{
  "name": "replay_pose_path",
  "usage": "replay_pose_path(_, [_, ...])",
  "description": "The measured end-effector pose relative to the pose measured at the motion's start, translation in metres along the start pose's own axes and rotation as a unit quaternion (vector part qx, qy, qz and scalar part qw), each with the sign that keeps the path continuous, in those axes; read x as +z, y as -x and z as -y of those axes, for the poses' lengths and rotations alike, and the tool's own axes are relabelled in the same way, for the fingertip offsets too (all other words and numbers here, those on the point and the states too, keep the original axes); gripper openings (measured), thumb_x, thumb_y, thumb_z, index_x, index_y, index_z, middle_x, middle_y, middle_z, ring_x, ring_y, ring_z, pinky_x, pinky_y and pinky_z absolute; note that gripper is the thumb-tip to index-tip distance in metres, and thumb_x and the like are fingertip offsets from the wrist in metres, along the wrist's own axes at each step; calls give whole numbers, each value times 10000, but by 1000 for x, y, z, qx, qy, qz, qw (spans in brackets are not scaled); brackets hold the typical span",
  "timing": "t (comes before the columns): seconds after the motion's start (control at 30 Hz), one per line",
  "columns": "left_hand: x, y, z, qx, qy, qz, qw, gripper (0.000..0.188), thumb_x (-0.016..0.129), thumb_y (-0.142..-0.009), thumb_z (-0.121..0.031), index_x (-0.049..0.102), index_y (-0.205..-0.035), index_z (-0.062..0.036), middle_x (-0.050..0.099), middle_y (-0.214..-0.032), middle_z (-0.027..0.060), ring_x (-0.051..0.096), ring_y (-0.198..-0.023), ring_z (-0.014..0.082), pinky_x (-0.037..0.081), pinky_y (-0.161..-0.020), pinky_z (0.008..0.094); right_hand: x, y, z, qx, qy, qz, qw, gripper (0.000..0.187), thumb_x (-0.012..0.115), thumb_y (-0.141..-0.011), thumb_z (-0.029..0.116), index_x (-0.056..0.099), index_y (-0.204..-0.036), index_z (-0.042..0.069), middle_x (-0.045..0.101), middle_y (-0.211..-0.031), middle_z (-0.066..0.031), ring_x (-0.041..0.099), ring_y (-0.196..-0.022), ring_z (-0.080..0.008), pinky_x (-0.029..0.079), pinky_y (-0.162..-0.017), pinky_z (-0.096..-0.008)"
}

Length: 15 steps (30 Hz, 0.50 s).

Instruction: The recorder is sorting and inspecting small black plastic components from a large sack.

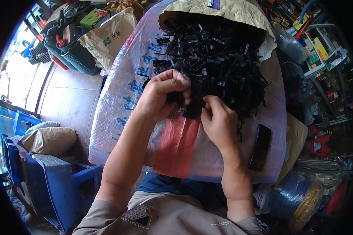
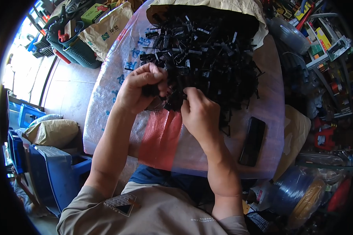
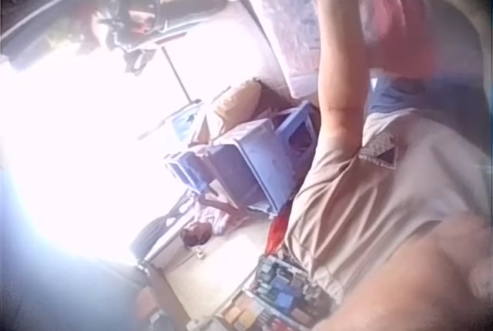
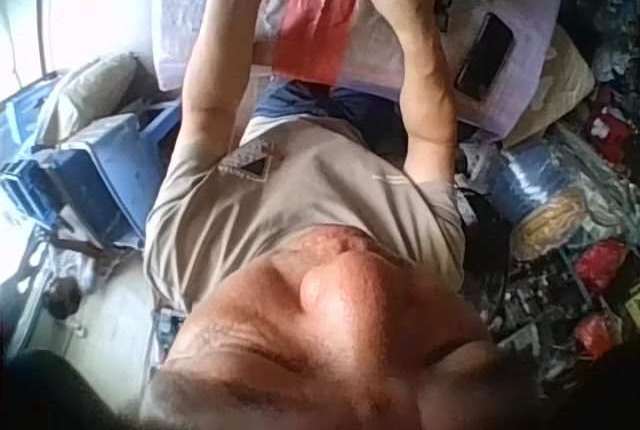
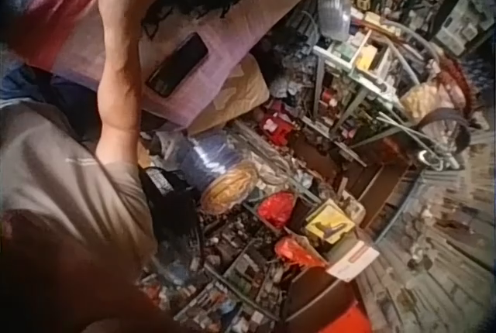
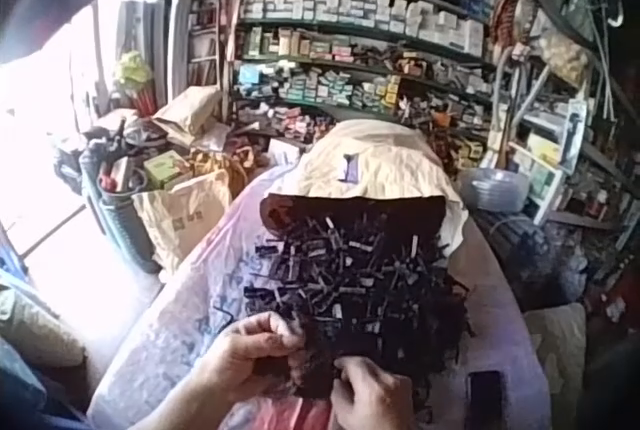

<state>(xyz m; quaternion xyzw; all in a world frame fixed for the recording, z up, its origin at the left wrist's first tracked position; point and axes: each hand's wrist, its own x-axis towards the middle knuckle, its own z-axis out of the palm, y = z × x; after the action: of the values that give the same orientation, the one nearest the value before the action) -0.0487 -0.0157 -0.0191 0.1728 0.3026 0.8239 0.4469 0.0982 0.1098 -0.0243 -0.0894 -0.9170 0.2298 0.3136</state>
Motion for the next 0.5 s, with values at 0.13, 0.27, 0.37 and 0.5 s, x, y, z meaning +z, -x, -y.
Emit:
replay_pose_path(0.13, [29,9,-2,-5,-165,5,986,121,646,-867,-27,628,-978,20,637,-870,54,574,-656,109,478,-589,253,-23,-4,0,-44,-93,-10,995,196,586,-773,-92,600,-952,-14,622,-912,-162,641,-801,-331,516,-683,-364])
replay_pose_path(0.27, [31,14,7,73,-477,-50,875,376,664,-912,-169,593,-1204,56,635,-855,37,562,-738,63,480,-644,225,-16,-7,9,-95,-103,-77,987,184,623,-814,-105,617,-970,-9,639,-924,-155,650,-803,-307,529,-705,-347])
replay_pose_path(0.37, [35,16,4,-51,-384,-23,922,378,665,-911,-175,598,-1200,59,643,-865,45,569,-750,72,490,-670,232,-17,-2,4,-77,-145,-87,983,149,631,-839,-82,619,-969,-9,653,-941,-154,662,-820,-289,529,-716,-321])
replay_pose_path(0.5, [38,18,6,-12,-384,-14,923,381,662,-914,-175,595,-1199,69,654,-904,64,573,-790,85,497,-717,249,-21,-2,4,-10,-202,-88,975,148,647,-848,-70,647,-982,-7,641,-966,-121,639,-814,-219,505,-716,-266])
